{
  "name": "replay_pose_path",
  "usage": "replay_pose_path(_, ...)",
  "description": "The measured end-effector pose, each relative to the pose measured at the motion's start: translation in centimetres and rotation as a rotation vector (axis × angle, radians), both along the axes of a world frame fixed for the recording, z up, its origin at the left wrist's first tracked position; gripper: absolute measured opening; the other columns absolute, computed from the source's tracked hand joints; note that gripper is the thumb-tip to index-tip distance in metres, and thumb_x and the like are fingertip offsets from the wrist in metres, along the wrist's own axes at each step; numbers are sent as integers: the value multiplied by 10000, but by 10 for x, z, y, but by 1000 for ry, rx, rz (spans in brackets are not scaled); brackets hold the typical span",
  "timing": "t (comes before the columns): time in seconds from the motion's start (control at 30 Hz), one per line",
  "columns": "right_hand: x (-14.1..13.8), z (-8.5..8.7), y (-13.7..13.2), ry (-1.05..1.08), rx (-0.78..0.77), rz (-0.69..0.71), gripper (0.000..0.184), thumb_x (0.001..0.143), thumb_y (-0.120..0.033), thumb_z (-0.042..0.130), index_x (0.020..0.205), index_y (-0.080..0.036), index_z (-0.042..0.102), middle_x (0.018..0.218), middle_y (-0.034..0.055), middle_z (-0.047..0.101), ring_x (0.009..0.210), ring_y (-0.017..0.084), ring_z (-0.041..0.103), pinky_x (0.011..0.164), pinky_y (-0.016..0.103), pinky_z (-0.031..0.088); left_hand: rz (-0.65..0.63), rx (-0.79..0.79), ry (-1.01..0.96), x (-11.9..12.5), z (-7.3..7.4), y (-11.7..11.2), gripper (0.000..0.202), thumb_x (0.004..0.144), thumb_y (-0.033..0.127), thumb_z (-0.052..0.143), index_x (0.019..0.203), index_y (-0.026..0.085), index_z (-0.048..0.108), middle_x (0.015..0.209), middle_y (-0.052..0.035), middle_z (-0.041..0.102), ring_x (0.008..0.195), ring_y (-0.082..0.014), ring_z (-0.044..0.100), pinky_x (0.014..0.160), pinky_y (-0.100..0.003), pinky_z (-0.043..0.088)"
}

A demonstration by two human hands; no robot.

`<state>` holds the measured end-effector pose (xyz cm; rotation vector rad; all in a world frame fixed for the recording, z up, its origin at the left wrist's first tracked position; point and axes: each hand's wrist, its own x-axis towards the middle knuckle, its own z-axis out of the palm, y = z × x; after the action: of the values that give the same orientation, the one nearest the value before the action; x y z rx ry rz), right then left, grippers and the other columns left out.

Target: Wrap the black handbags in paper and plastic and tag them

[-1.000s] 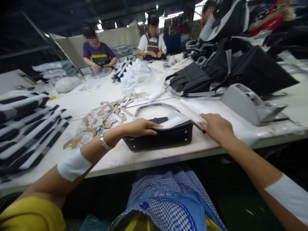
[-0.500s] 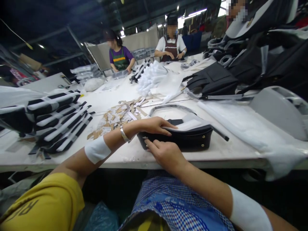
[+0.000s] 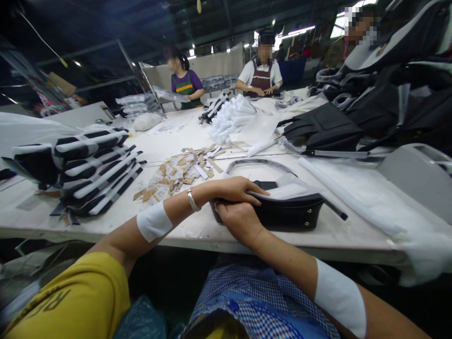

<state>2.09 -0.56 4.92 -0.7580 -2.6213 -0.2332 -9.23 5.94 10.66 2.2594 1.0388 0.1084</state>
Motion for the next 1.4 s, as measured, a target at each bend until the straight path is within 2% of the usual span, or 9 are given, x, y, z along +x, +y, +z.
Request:
replay_pose_path(0.13, 54, -7, -25, 22, -326, 116, 202, 972, -252, 502, 901, -195, 682, 703, 25, 700, 607, 184, 656, 529, 270, 363, 9, 24, 19, 1, 4, -4, 450, 894, 312, 666, 1325, 201, 600, 1314, -47, 652, 1167, -178, 623, 990, -238, 419)
replay_pose_path(0.3, 191, -49, -51, 5, -856, 78, 305, 972, -316, 492, 816, -238, 743, 953, 66, 755, 844, 195, 718, 668, 249, 517, 14, 69, -5, 1, 1, -11, 470, 902, 315, 654, 1354, 215, 575, 1349, -63, 624, 1200, -208, 610, 1010, -275, 423)
replay_pose_path(0.37, 249, -65, -62, 30, -804, -147, 309, 947, -370, 505, 853, -243, 771, 1143, 107, 723, 999, 251, 703, 729, 301, 541, 15, 94, -29, 0, -4, -14, 464, 922, 327, 621, 1367, 209, 564, 1357, -83, 614, 1214, -237, 603, 1027, -320, 421)
replay_pose_path(0.5, 318, -64, -85, -74, -559, -871, 420, 896, -577, 505, 728, -243, 698, 576, 23, 667, 519, 223, 659, 448, 275, 400, 76, 141, 36, 0, -10, -14, 442, 935, 385, 586, 1372, 319, 556, 1325, -32, 645, 1142, -243, 649, 984, -341, 461)
replay_pose_path(0.6, 316, -38, -78, -14, -278, -1031, 477, 903, -641, 478, 701, -241, 642, 504, -13, 589, 448, 198, 602, 433, 278, 353, 99, 142, 97, 2, -10, -16, 443, 938, 406, 572, 1378, 357, 544, 1294, -14, 667, 1124, -246, 661, 974, -345, 475)
replay_pose_path(0.77, 280, 1, -7, 275, 5, -715, 272, 982, -343, 484, 1141, -201, 653, 1108, 65, 719, 1005, 218, 683, 883, 322, 517, 105, 178, 142, 5, -11, -20, 437, 957, 421, 524, 1390, 362, 531, 1331, -1, 642, 1146, -260, 652, 984, -375, 488)
replay_pose_path(1.03, 259, -22, 92, 14, -156, -728, 410, 883, -208, 606, 1278, -102, 609, 1142, 149, 692, 1051, 319, 627, 870, 439, 549, 144, 381, 173, 4, -30, -38, 532, 935, 345, 566, 1454, 341, 447, 1468, -61, 500, 1205, -281, 622, 996, -426, 517)
replay_pose_path(1.23, 278, -4, 72, 292, 6, -680, 416, 929, -225, 506, 1322, -103, 570, 1234, 170, 658, 1134, 306, 621, 997, 460, 500, 166, 749, 149, 10, -61, -56, 518, 902, 191, 590, 1410, 231, 498, 1428, -152, 544, 1229, -301, 602, 954, -440, 557)
replay_pose_path(1.4, 271, 26, 7, 415, -103, -314, 366, 924, -193, 546, 1283, -231, 607, 1207, 73, 677, 1102, 225, 647, 994, 344, 519, 211, 771, 80, 10, -77, -62, 522, 905, 99, 522, 1409, 233, 503, 1438, -132, 537, 1287, -288, 554, 1018, -460, 519)
